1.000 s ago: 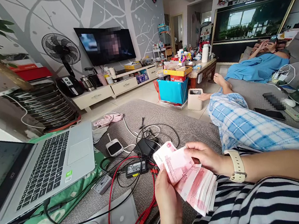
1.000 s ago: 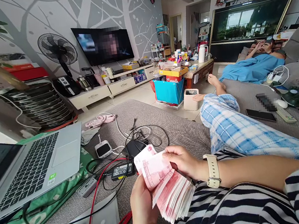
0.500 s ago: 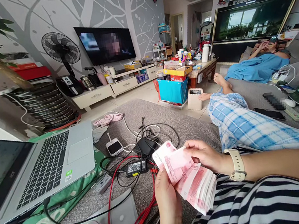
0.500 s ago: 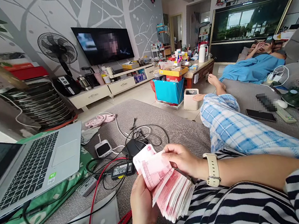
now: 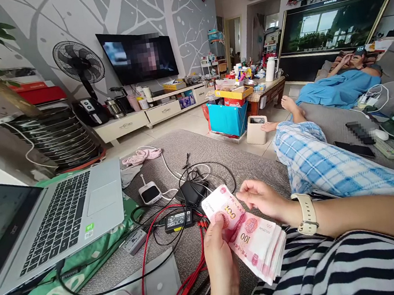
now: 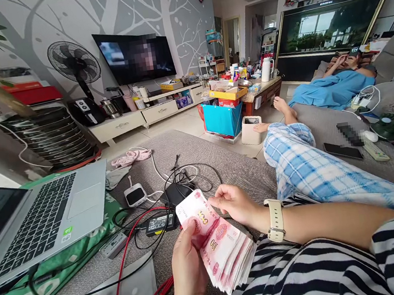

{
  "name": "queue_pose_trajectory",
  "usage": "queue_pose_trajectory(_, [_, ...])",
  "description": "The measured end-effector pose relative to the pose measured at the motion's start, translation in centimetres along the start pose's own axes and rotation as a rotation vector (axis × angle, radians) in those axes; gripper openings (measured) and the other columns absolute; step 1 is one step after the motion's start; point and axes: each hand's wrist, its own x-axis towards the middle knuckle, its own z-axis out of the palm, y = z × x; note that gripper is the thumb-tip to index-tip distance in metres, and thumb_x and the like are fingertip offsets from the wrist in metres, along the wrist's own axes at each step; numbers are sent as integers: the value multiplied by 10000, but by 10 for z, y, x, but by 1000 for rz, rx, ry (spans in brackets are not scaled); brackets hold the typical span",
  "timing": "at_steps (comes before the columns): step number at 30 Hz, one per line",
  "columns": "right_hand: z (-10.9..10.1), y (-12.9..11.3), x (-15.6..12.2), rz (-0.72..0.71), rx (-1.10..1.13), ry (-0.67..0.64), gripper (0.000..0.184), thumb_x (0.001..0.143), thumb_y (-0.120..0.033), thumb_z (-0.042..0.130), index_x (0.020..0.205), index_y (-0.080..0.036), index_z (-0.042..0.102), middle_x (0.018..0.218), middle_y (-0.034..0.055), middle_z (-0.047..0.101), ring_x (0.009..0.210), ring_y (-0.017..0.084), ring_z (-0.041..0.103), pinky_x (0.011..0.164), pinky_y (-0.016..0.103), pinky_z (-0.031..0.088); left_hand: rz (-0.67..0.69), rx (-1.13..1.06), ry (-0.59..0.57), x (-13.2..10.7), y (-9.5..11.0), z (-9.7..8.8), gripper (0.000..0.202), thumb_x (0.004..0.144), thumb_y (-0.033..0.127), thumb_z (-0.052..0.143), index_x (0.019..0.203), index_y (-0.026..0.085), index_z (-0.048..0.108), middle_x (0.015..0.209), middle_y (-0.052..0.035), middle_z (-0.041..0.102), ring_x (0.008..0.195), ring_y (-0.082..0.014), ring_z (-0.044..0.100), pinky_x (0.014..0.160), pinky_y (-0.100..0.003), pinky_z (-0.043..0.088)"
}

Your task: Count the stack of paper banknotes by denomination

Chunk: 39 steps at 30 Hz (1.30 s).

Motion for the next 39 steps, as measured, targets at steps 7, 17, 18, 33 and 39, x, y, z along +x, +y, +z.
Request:
queue_pose_trajectory(7, [5, -5, 18, 3, -30, -7, 319, 740, -453, 627, 694, -151, 532, 604, -35, 505, 552, 87, 439, 516, 227, 301, -37, 22, -66, -3, 3, 1, 308, 664, 295, 692, 915, 118, 665, 739, -61, 700, 587, -167, 638, 625, -288, 497])
queue_pose_trajectory(17, [7, -2, 26, -67, -57, -58, 245, 757, -371, 628, 737, -140, 549, 657, -26, 543, 571, 87, 454, 538, 216, 339, -61, 41, -50, -3, 2, -1, 290, 648, 290, 714, 880, 122, 667, 752, -62, 701, 623, -174, 639, 628, -287, 487])
queue_pose_trajectory(18, [7, -2, 28, -72, -58, -44, 237, 748, -356, 636, 715, -142, 538, 639, -31, 533, 560, 84, 447, 530, 214, 334, -64, 43, -52, -2, 1, -2, 295, 651, 297, 714, 882, 120, 667, 764, -69, 703, 630, -181, 642, 643, -303, 495])
queue_pose_trajectory(33, [6, -1, 37, -86, -66, 48, 155, 664, -234, 679, 694, -148, 553, 634, -25, 578, 572, 95, 509, 554, 220, 380, -65, 39, -94, 2, -5, -8, 294, 695, 297, 683, 935, 131, 649, 818, -74, 705, 663, -189, 645, 659, -330, 521])
queue_pose_trajectory(39, [3, -4, 34, -63, -49, 14, 214, 660, -290, 710, 742, -142, 580, 679, -13, 603, 616, 106, 532, 590, 231, 397, -73, 41, -70, 2, -2, -6, 343, 677, 309, 696, 956, 116, 646, 834, -98, 706, 657, -201, 653, 648, -338, 522])
